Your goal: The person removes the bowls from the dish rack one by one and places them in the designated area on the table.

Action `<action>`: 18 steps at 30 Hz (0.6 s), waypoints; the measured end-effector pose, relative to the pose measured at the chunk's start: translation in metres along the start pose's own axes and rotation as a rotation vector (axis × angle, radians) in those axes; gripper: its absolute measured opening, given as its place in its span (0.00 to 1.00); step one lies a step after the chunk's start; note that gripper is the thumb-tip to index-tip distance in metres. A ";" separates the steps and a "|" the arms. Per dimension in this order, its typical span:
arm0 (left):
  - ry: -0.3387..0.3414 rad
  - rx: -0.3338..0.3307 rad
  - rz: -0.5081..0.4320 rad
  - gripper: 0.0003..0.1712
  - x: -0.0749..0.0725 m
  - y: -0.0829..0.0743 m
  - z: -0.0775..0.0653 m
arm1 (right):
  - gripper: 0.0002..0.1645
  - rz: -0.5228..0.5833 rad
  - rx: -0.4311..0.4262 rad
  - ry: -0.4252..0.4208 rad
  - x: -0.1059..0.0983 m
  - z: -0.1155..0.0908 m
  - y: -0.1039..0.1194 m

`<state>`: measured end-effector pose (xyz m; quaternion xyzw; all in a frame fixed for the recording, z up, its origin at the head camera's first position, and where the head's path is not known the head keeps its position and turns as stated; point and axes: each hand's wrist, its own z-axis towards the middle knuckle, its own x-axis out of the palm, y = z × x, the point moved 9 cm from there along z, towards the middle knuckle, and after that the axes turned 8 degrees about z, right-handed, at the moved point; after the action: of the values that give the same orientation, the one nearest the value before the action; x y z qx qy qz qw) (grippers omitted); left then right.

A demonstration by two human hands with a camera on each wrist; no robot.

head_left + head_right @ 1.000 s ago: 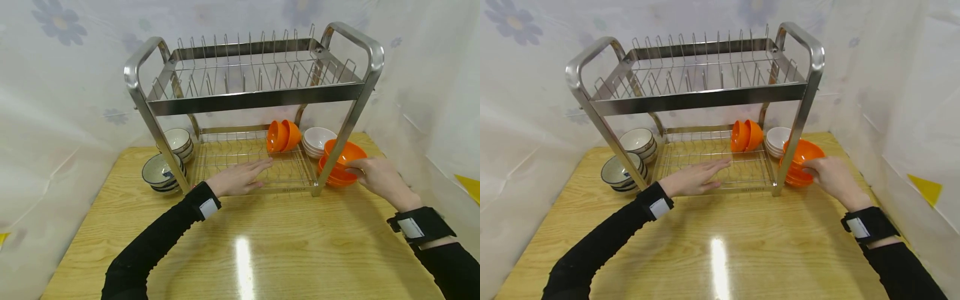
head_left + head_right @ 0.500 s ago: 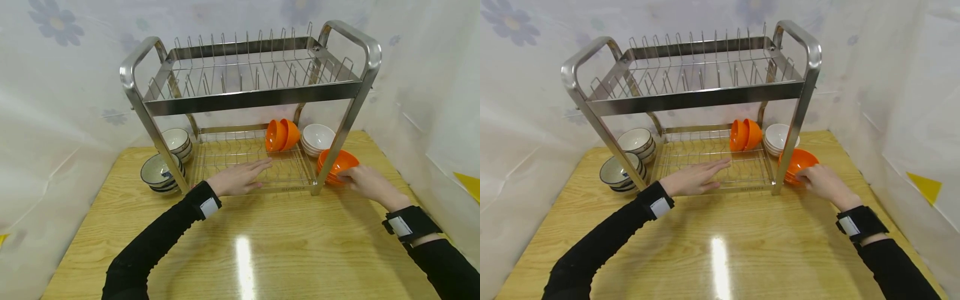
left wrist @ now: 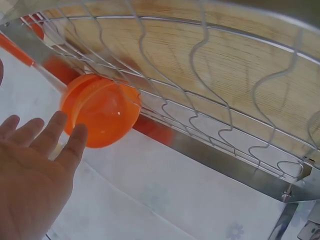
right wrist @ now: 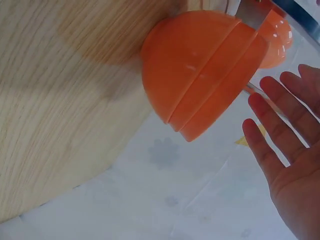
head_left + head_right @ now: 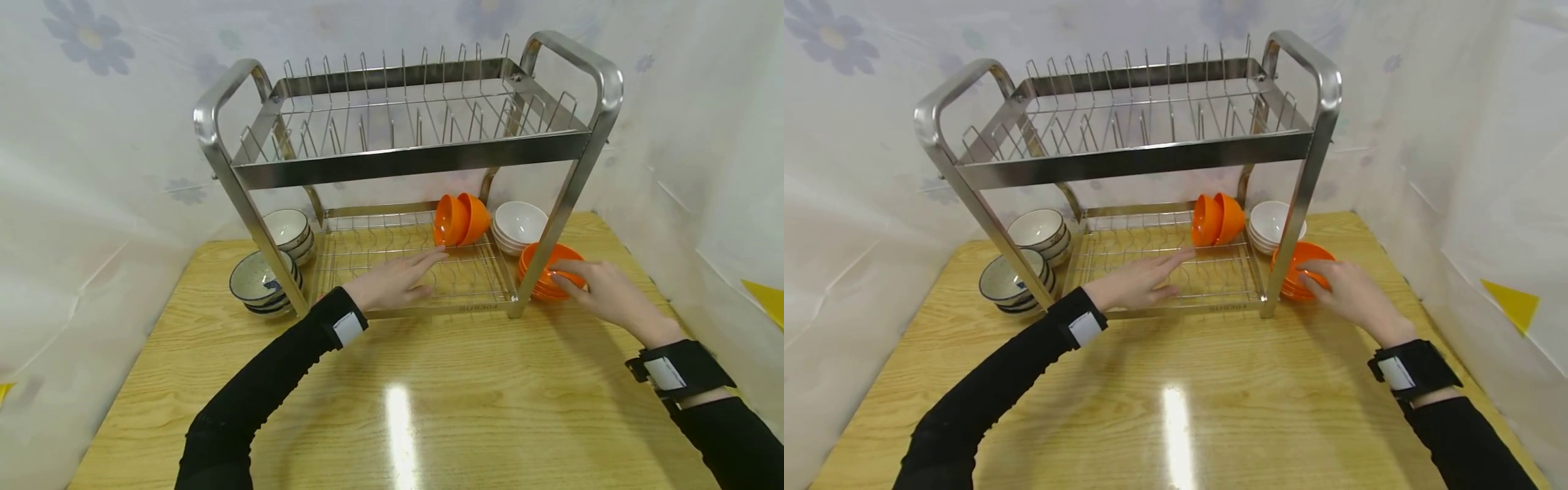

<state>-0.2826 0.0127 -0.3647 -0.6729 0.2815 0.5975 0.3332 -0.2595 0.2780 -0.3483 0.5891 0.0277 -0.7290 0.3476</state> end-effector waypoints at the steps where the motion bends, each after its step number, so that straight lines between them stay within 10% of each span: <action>1: -0.015 -0.005 -0.005 0.40 -0.002 0.000 0.002 | 0.17 0.005 -0.008 -0.013 -0.001 0.000 0.002; 18: -0.097 -0.201 -0.353 0.41 -0.011 0.017 0.049 | 0.22 0.010 -0.063 -0.100 -0.003 0.007 0.017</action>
<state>-0.3274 0.0405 -0.3589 -0.7121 0.0818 0.5867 0.3768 -0.2556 0.2630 -0.3375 0.5406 0.0303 -0.7547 0.3705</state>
